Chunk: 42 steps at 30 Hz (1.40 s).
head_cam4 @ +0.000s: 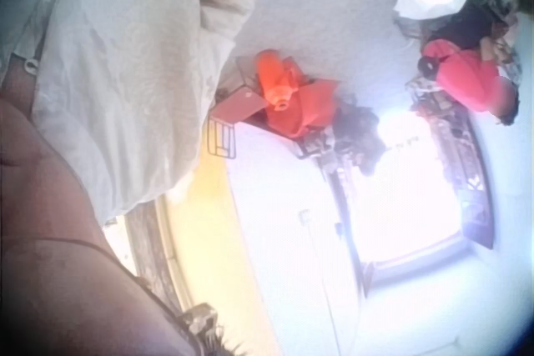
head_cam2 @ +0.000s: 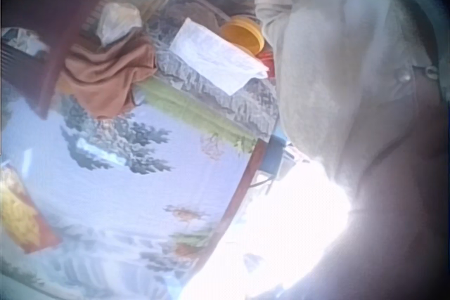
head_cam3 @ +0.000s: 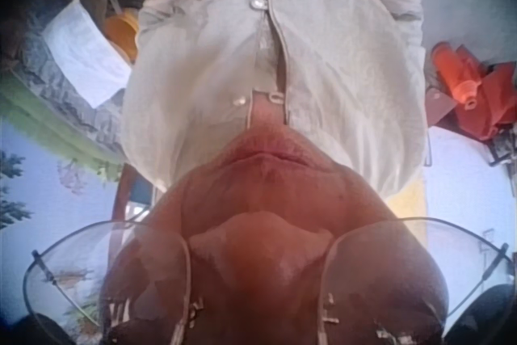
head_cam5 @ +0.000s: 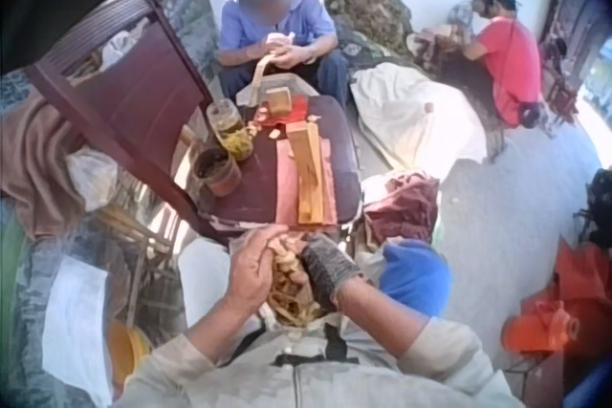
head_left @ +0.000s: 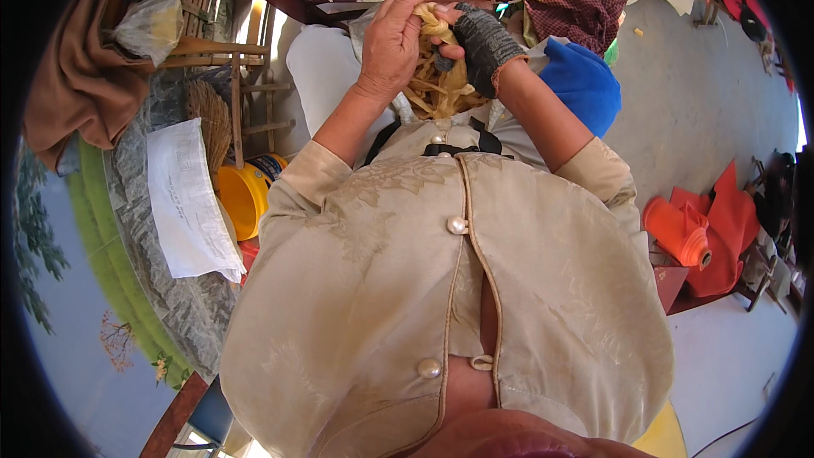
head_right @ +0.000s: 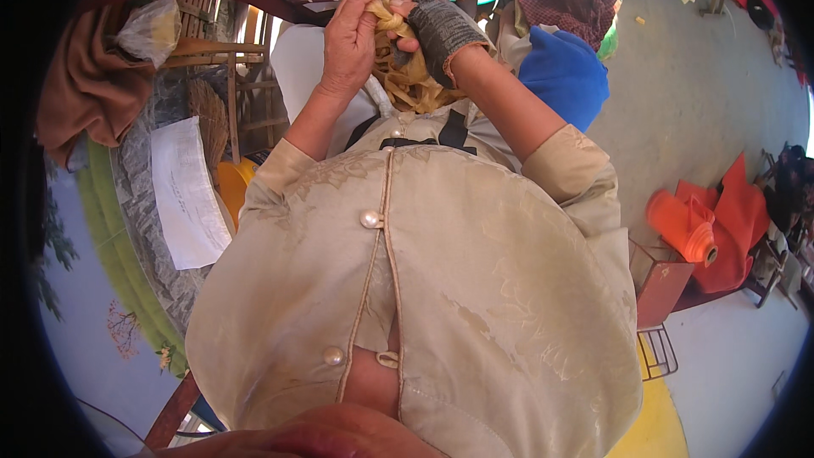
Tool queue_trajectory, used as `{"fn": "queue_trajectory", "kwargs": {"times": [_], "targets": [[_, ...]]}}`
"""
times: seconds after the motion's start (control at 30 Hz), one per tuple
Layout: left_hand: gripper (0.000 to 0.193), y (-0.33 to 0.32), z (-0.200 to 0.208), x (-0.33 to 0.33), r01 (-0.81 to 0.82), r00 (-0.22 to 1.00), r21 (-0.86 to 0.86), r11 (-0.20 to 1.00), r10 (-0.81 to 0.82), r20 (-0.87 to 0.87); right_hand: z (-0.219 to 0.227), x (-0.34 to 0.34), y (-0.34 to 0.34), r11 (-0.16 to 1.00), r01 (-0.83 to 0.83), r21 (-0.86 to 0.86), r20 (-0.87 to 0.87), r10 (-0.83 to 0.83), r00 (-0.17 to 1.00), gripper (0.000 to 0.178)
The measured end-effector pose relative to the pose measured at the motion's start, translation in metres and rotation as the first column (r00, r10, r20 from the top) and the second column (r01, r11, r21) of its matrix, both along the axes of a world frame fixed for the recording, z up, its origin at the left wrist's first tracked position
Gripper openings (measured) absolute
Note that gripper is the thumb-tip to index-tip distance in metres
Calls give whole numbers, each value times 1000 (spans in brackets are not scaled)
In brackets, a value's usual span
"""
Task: The person is using a wooden plane to shave thin strips of yellow material, repeatedly pulling the strips through the tool by hand and collecting them into a bag.
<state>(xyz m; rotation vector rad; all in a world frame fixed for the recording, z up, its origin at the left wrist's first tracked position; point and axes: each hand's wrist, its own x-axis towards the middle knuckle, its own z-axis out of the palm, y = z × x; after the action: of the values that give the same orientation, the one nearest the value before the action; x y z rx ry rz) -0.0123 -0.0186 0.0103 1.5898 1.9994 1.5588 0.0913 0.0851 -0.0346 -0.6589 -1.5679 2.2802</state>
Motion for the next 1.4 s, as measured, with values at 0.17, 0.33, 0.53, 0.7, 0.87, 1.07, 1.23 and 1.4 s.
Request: {"fn": "queue_trajectory", "kwargs": {"times": [0.17, 0.33, 0.53, 0.7, 0.87, 1.07, 1.23, 1.4], "targets": [[12, 4, -3, -4, 1, 999, -45, 999, -3, -45, 14, 7, -6, 838, 41, 543, 47, -80, 996, 30], [15, 4, -3, -10, 307, 779, -43, 951, -225, 586, 47, 20, -6, 448, 32, 893, 61, -193, 979, 39], [16, 7, 1, -14, 385, 583, 31, 922, -270, 767, 56, 18, 5, 657, 180, 732, -77, -183, 980, 32], [16, 7, -17, -27, 243, 871, -145, 959, -150, 467, 49, 18, 1, 945, -87, 315, 134, 46, 990, 33], [14, 9, 5, 3, 202, 764, 44, 978, -186, 618, 36, 12, 0, 919, 197, 341, -1, -210, 978, 32], [10, 15, 0, -17, 137, 847, 4, 991, -119, 518, 31, 19, 21, 903, 287, -321, 75, -277, 958, 34], [9, 6, 13, -46, -76, 847, 105, 992, 9, 531, 24, 42, 57, 909, 250, -334, -149, -312, 938, 26], [42, 3, 37, -31, -47, 989, -29, 998, 43, -141, 40, 22, 36, 944, 263, 201, 22, -273, 962, 28]]}}
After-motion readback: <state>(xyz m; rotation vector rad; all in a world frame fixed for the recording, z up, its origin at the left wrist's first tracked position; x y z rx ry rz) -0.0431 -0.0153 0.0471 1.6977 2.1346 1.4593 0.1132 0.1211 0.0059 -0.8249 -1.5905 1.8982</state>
